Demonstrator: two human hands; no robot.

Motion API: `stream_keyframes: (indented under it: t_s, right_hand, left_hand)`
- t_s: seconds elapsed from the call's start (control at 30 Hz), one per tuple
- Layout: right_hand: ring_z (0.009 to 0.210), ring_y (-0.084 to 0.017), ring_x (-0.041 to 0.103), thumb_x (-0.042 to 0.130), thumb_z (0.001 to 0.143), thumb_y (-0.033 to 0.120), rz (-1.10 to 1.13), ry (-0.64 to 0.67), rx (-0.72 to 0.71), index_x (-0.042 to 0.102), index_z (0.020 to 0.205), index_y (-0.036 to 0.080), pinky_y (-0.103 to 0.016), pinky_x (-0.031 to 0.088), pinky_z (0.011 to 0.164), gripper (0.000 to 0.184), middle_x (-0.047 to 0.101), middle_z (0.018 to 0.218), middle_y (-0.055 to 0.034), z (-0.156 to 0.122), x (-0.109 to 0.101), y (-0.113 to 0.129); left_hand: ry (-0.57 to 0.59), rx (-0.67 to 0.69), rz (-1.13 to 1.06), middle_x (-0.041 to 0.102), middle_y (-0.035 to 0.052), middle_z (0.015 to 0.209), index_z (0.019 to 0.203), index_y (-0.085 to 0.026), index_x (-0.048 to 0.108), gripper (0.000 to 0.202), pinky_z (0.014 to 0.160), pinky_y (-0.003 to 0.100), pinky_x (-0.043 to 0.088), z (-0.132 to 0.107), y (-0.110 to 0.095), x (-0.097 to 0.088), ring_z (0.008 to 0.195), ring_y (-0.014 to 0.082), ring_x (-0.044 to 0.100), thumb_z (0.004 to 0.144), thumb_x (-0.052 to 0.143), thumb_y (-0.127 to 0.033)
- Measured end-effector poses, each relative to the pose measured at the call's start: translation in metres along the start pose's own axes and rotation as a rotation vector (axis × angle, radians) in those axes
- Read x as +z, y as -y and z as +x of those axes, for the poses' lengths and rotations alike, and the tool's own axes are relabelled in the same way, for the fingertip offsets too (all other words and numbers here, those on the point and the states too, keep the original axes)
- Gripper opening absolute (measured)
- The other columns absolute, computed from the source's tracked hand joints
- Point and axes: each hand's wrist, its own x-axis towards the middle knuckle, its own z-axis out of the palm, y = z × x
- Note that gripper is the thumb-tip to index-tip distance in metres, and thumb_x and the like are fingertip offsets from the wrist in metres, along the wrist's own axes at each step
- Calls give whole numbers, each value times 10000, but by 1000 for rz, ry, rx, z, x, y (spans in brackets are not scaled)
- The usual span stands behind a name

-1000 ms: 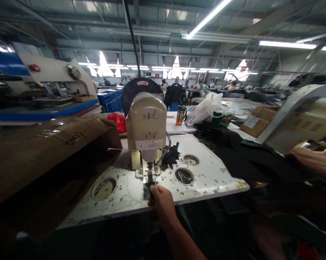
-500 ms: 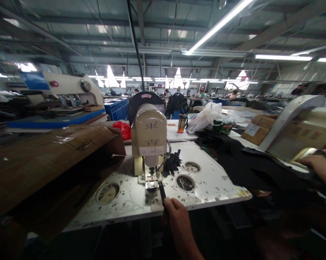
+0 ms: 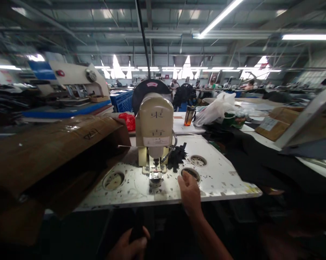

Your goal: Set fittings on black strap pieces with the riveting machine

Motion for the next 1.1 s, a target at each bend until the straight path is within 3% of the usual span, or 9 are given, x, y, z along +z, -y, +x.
stream_keyframes:
  t_s: [0.17, 0.27, 0.33, 0.47, 0.63, 0.73, 0.83, 1.0, 1.1]
  right_hand:
    - [1067, -268, 661, 643, 902, 502, 68, 309, -145, 733, 1009, 203, -358, 495, 953, 331, 715, 1101, -89, -97, -9, -6]
    - [1029, -240, 660, 671, 903, 418, 130, 517, -103, 747, 1033, 209, -325, 498, 899, 258, 706, 1084, -69, -124, -4, 6]
    - [957, -235, 659, 662, 899, 413, 133, 599, -19, 759, 998, 195, -322, 495, 843, 258, 715, 1010, -67, -127, 1, 12]
    - [733, -191, 589, 681, 860, 547, 203, 645, 157, 716, 775, 154, -294, 449, 674, 403, 653, 756, -45, -119, 4, 16]
    - [641, -148, 532, 725, 816, 643, 455, 472, 351, 670, 821, 154, -257, 407, 593, 492, 611, 691, -18, -102, -2, 11]
    - [615, -142, 536, 726, 813, 652, 469, 427, 339, 654, 801, 152, -251, 406, 585, 506, 617, 667, -19, -91, -7, 8]
    - [549, -123, 500, 745, 782, 662, 351, 540, 307, 601, 717, 159, -245, 377, 553, 527, 576, 579, 2, -88, -5, 11]
    - [533, -110, 479, 747, 768, 645, 255, 707, 349, 579, 690, 163, -236, 336, 516, 517, 561, 572, 10, -98, 5, 23]
    - [563, -108, 483, 738, 782, 654, 295, 693, 374, 570, 700, 165, -231, 350, 536, 524, 548, 600, 17, -103, 9, 26]
  left_hand:
    - [22, -134, -260, 437, -64, 607, 960, -174, 520, 586, 480, 241, 264, 1, -27, 14, 503, 83, 355, 649, 740, -619]
    - [67, -96, -297, 441, -51, 638, 995, -128, 580, 688, 507, 236, 265, 1, -38, 24, 532, 75, 353, 658, 782, -692]
    - [106, -81, -299, 455, -41, 660, 1018, -111, 603, 731, 517, 231, 256, 2, -42, 28, 547, 70, 349, 655, 802, -713]
    - [153, -83, -266, 378, -67, 589, 821, -165, 527, 611, 486, 239, 189, 3, -37, 28, 493, 50, 266, 719, 777, -713]
    - [120, -153, -258, 408, -62, 568, 784, -168, 560, 550, 488, 228, 219, 3, -12, 14, 494, 59, 308, 649, 878, -596]
    - [-31, -182, -230, 413, -59, 551, 814, -152, 620, 544, 479, 222, 242, 1, -6, 3, 498, 74, 337, 638, 877, -598]
    - [-150, -89, -252, 407, -66, 574, 891, -143, 652, 570, 458, 208, 234, -1, -24, -1, 485, 62, 306, 712, 802, -663]
    - [-43, 60, -320, 533, -16, 608, 791, -129, 643, 500, 451, 189, 254, 8, -67, 12, 500, 57, 390, 746, 814, -597]
    - [-171, 101, -362, 484, -44, 531, 711, -145, 588, 523, 438, 188, 255, 21, -74, 19, 460, 50, 354, 675, 865, -587]
